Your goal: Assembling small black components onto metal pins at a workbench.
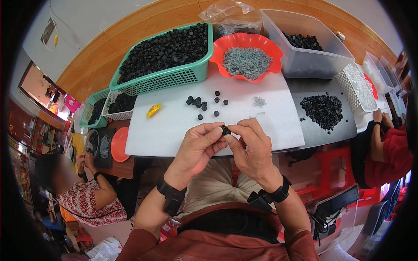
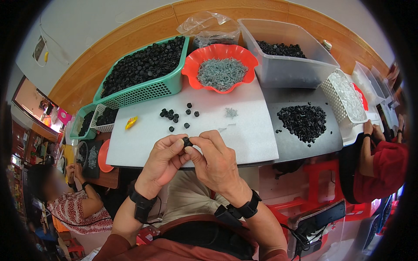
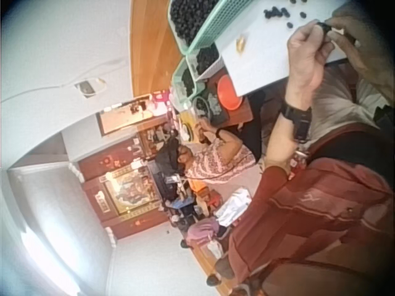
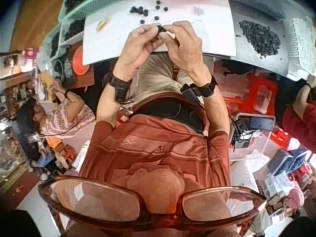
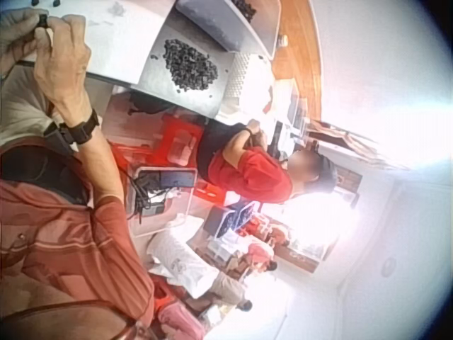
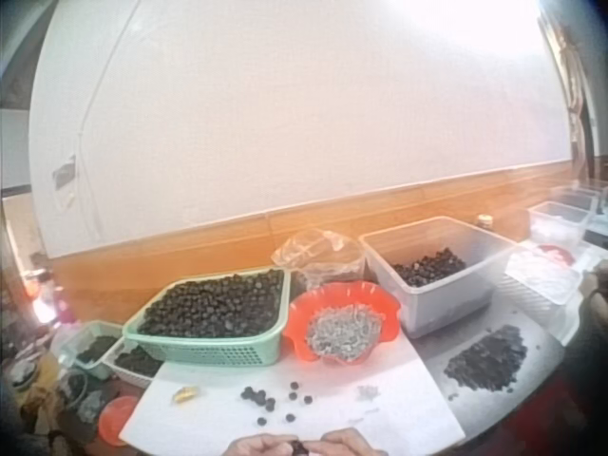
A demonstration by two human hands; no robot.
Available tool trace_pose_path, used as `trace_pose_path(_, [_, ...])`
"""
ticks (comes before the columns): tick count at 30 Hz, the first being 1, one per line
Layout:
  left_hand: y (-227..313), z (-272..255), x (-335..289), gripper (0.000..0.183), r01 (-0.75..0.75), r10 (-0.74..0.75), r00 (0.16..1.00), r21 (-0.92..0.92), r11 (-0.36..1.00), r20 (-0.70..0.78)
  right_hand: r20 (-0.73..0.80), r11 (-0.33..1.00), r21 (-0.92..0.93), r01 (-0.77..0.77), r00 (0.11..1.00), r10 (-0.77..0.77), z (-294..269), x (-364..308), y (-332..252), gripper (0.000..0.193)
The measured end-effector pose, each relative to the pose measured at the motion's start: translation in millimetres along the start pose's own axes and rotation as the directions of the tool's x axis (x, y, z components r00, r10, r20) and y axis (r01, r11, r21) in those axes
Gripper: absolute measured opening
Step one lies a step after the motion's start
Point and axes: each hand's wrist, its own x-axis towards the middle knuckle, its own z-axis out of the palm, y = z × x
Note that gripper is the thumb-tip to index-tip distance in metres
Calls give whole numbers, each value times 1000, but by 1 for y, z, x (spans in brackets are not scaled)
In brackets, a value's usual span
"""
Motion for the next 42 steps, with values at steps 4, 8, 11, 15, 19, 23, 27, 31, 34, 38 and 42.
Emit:
trace_pose_path(4, [0,3,0,25,-11,12,1000,9,1000,-14,-11,1000,-5,7,1000,-7,0,0,1,21])
trace_pose_path(8, [-1,3,0,25,-14,15,1000,4,1000,-12,-27,1000,7,4,1000,-4,2,-1,3,22])
trace_pose_path(11, [-1,3,-1,25,-18,18,1000,13,1000,-23,-57,1000,23,1,998,0,5,-3,6,24])
trace_pose_path(15, [-1,5,-1,23,-16,17,1000,10,1000,-19,-97,995,94,-27,995,36,6,-4,6,23])
trace_pose_path(19, [0,8,-2,21,-16,16,1000,12,1000,-23,-110,995,97,-13,994,24,7,-6,8,22])
trace_pose_path(23, [0,6,-2,21,-12,12,1000,8,1000,-7,-121,996,92,21,993,-9,7,-5,8,22])
trace_pose_path(27, [-2,8,-2,22,-22,23,998,22,1000,-51,-126,997,47,61,991,-55,7,-5,9,22])
trace_pose_path(31, [-3,8,-2,21,-24,26,998,36,999,-62,-127,995,18,98,987,-95,9,-7,11,24])
trace_pose_path(34, [-4,9,-3,21,-32,37,996,52,998,-83,-122,992,6,128,984,-127,10,-9,15,25])
trace_pose_path(38, [-5,7,-3,21,-35,36,998,31,999,-49,-127,990,3,142,982,-140,11,-10,18,27])
trace_pose_path(42, [-6,7,-3,21,-35,36,999,21,999,-39,-136,988,-16,153,979,-154,11,-10,17,28])
